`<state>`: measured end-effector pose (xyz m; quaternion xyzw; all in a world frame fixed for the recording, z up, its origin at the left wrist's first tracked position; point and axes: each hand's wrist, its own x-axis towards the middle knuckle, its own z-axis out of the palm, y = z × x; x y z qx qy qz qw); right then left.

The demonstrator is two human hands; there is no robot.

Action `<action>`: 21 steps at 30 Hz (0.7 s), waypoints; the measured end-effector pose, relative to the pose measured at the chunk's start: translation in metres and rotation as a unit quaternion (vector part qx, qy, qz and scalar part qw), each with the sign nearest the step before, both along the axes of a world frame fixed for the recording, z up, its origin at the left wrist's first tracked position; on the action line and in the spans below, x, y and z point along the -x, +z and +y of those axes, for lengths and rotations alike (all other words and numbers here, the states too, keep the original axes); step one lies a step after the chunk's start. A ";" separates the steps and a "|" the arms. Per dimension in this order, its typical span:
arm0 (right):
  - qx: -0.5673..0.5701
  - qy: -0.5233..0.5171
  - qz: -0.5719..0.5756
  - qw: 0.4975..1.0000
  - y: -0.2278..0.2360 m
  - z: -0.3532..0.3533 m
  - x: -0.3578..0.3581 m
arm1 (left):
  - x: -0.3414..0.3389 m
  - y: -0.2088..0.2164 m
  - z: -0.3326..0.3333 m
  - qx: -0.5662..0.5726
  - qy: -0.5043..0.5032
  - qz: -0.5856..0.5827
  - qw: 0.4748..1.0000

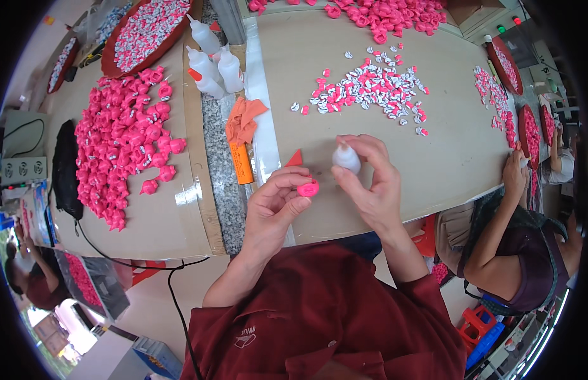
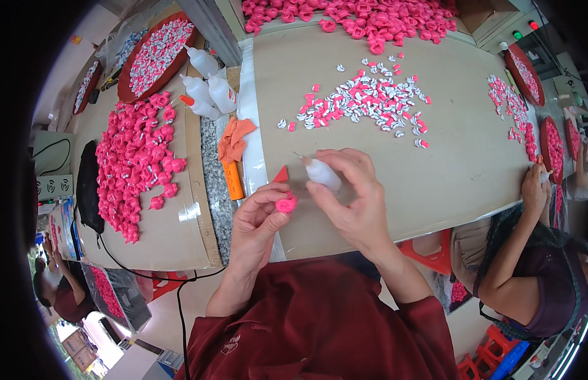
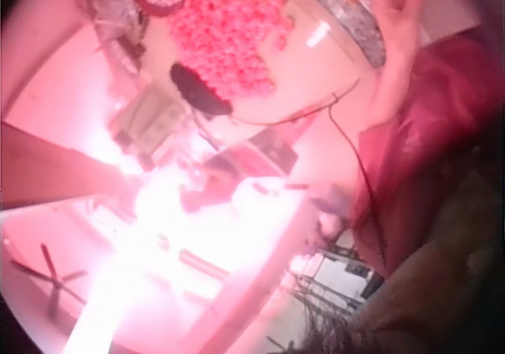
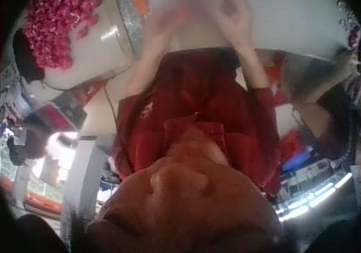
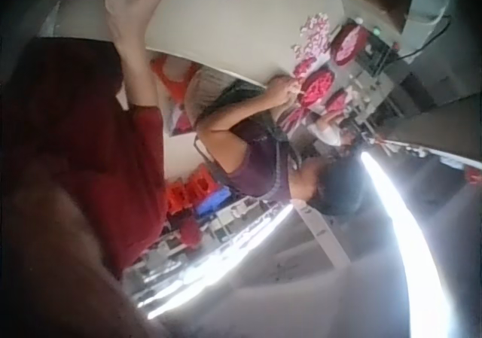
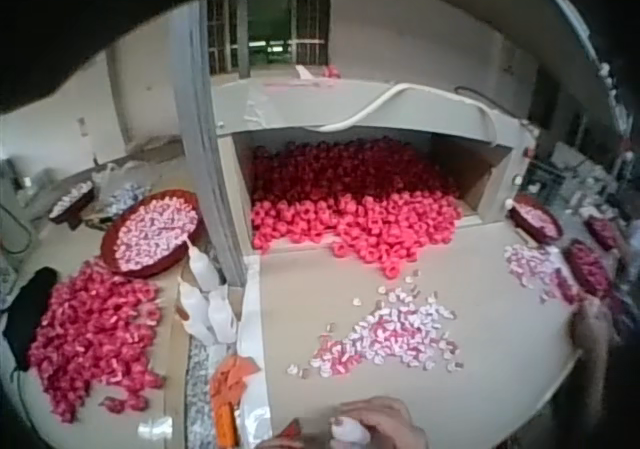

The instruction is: The person repeatedly applies glue from a small bottle to the base of a pink foam rose, then picks up a white foam petal and presses it onto the glued area. This process is repeated continuously to build up the flower structure.

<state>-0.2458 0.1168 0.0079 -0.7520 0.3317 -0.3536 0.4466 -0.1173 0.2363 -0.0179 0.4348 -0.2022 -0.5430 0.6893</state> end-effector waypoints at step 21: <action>0.201 0.003 0.172 0.964 -0.012 -0.070 -0.020 | 0.001 0.000 0.002 -0.001 -0.012 -0.002 1.000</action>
